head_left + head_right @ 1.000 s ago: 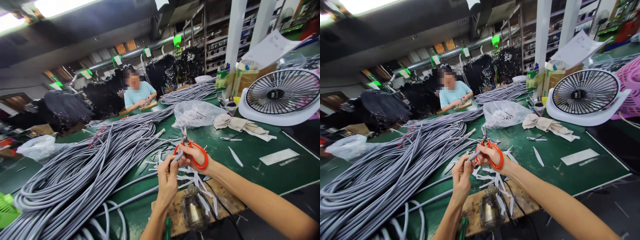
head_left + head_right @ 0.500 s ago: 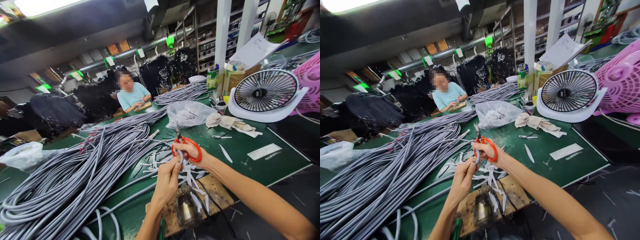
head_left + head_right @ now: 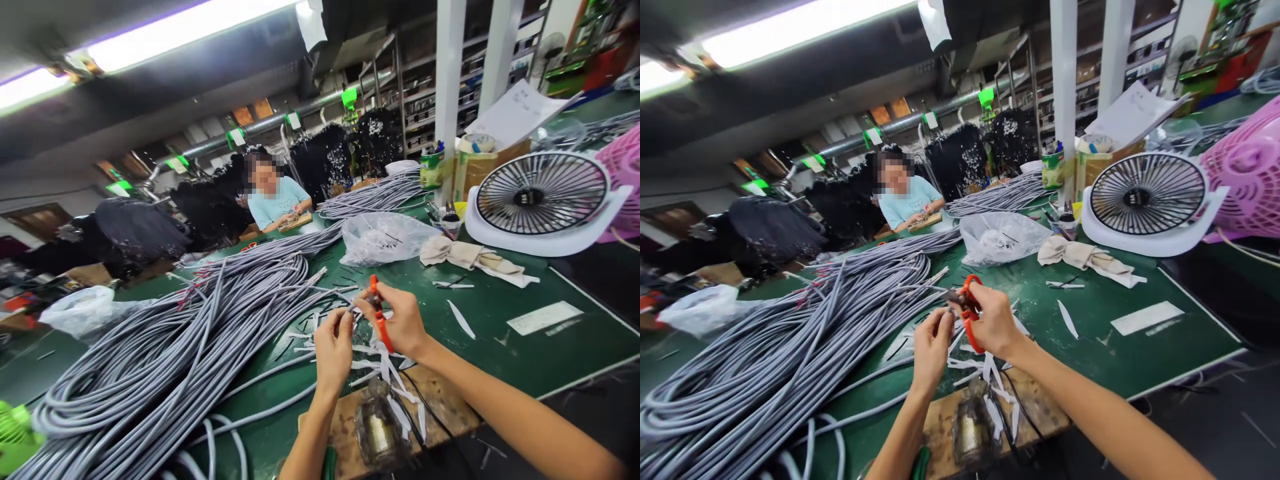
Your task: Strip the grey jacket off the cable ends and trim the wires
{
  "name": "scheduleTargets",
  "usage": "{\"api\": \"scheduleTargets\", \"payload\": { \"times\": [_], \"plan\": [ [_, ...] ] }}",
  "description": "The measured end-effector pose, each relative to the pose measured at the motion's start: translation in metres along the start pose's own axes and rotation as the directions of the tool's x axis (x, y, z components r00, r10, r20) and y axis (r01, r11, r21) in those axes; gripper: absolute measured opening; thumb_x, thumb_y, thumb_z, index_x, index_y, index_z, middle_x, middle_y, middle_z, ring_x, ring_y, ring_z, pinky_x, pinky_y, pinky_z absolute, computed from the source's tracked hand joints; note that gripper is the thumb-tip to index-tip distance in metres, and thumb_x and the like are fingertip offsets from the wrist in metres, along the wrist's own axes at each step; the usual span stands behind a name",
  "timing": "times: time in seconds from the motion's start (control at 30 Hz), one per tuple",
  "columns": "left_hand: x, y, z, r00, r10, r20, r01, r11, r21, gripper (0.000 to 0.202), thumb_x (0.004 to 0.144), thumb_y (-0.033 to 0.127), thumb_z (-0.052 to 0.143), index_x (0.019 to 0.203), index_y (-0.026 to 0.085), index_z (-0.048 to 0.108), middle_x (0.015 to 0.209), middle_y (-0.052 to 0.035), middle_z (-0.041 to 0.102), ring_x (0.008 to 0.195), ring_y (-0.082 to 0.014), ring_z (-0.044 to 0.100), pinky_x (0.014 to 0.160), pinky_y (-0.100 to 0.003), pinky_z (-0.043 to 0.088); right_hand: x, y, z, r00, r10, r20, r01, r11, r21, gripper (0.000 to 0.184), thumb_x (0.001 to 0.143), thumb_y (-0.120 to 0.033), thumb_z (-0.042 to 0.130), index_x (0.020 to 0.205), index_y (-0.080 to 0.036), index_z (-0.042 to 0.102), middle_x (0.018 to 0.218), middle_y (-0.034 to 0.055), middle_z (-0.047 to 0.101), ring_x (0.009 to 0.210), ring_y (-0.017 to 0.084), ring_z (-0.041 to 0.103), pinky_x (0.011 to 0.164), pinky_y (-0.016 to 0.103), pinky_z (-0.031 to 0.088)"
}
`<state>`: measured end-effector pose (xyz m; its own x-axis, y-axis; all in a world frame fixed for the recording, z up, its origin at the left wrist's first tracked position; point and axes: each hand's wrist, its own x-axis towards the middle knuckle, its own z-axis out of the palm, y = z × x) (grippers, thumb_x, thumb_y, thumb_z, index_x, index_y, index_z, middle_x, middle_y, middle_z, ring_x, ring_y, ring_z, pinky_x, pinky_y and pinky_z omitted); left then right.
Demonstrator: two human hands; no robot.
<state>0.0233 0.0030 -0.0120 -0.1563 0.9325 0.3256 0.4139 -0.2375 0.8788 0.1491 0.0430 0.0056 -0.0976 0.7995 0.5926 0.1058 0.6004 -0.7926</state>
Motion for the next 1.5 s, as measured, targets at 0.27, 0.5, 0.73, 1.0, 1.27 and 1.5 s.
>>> {"api": "scheduleTargets", "payload": {
  "times": [0.27, 0.5, 0.73, 1.0, 1.27, 1.5],
  "plan": [
    [-0.014, 0.010, -0.017, 0.998, 0.050, 0.040, -0.038, 0.962, -0.272, 0.031, 0.083, 0.040, 0.046, 0.068, 0.014, 0.053, 0.057, 0.0021, 0.039, 0.050, -0.0070, 0.029, 0.047, -0.020, 0.024, 0.008, 0.015, 0.017, 0.836, 0.266, 0.480, -0.537, 0.578, 0.615, 0.033, 0.073, -0.041, 0.060, 0.058, -0.015, 0.045, 0.045, -0.0069, 0.038, 0.039, 0.004, 0.028, 0.041, 0.020, 0.022],
    [-0.017, 0.007, -0.021, 0.965, 0.057, 0.255, 0.059, 0.903, -0.426, 0.034, 0.078, 0.043, 0.052, 0.061, 0.013, 0.052, 0.054, 0.0006, 0.040, 0.048, -0.0069, 0.031, 0.045, -0.021, 0.025, -0.001, 0.020, 0.032, 0.537, 0.199, 0.820, -0.830, 0.297, 0.471, 0.037, 0.065, -0.045, 0.064, 0.057, -0.014, 0.046, 0.044, -0.0078, 0.036, 0.036, 0.001, 0.023, 0.039, 0.017, 0.022],
    [-0.014, 0.016, -0.021, 0.932, 0.080, 0.353, -0.008, 0.980, -0.201, 0.035, 0.082, 0.041, 0.046, 0.069, 0.012, 0.061, 0.053, 0.0017, 0.037, 0.048, -0.0079, 0.029, 0.046, -0.022, 0.024, 0.004, 0.017, 0.024, 0.709, 0.379, 0.595, -0.660, 0.654, 0.370, 0.040, 0.070, -0.051, 0.055, 0.054, -0.017, 0.043, 0.044, -0.0059, 0.035, 0.040, 0.006, 0.029, 0.039, 0.020, 0.022],
    [-0.007, 0.015, -0.041, 0.935, 0.288, -0.206, -0.255, 0.951, 0.174, 0.019, 0.080, 0.023, 0.053, 0.092, 0.018, 0.067, 0.078, -0.0035, 0.060, 0.069, -0.0133, 0.052, 0.063, -0.024, 0.039, 0.002, 0.002, -0.003, 0.954, 0.055, 0.294, 0.024, 0.965, -0.259, 0.028, 0.072, -0.036, 0.059, 0.059, -0.017, 0.045, 0.055, -0.0038, 0.041, 0.051, 0.008, 0.034, 0.050, 0.022, 0.026],
    [-0.009, 0.012, -0.041, 0.856, 0.424, -0.297, -0.297, 0.872, 0.388, 0.020, 0.077, 0.018, 0.056, 0.094, 0.020, 0.067, 0.066, -0.0003, 0.055, 0.059, -0.0107, 0.048, 0.056, -0.023, 0.039, -0.010, 0.004, 0.009, 0.909, 0.001, 0.416, 0.172, 0.910, -0.377, 0.028, 0.073, -0.033, 0.054, 0.053, -0.017, 0.044, 0.052, -0.0022, 0.045, 0.048, 0.008, 0.034, 0.048, 0.022, 0.024],
    [-0.009, 0.013, -0.040, 0.809, 0.510, -0.292, -0.337, 0.810, 0.479, 0.022, 0.076, 0.013, 0.057, 0.094, 0.021, 0.067, 0.066, 0.0002, 0.054, 0.059, -0.0099, 0.049, 0.057, -0.022, 0.040, -0.010, 0.007, 0.003, 0.908, 0.051, 0.416, 0.153, 0.883, -0.443, 0.024, 0.069, -0.026, 0.057, 0.050, -0.016, 0.047, 0.051, -0.0018, 0.047, 0.047, 0.008, 0.035, 0.049, 0.022, 0.023]
  ]
}}
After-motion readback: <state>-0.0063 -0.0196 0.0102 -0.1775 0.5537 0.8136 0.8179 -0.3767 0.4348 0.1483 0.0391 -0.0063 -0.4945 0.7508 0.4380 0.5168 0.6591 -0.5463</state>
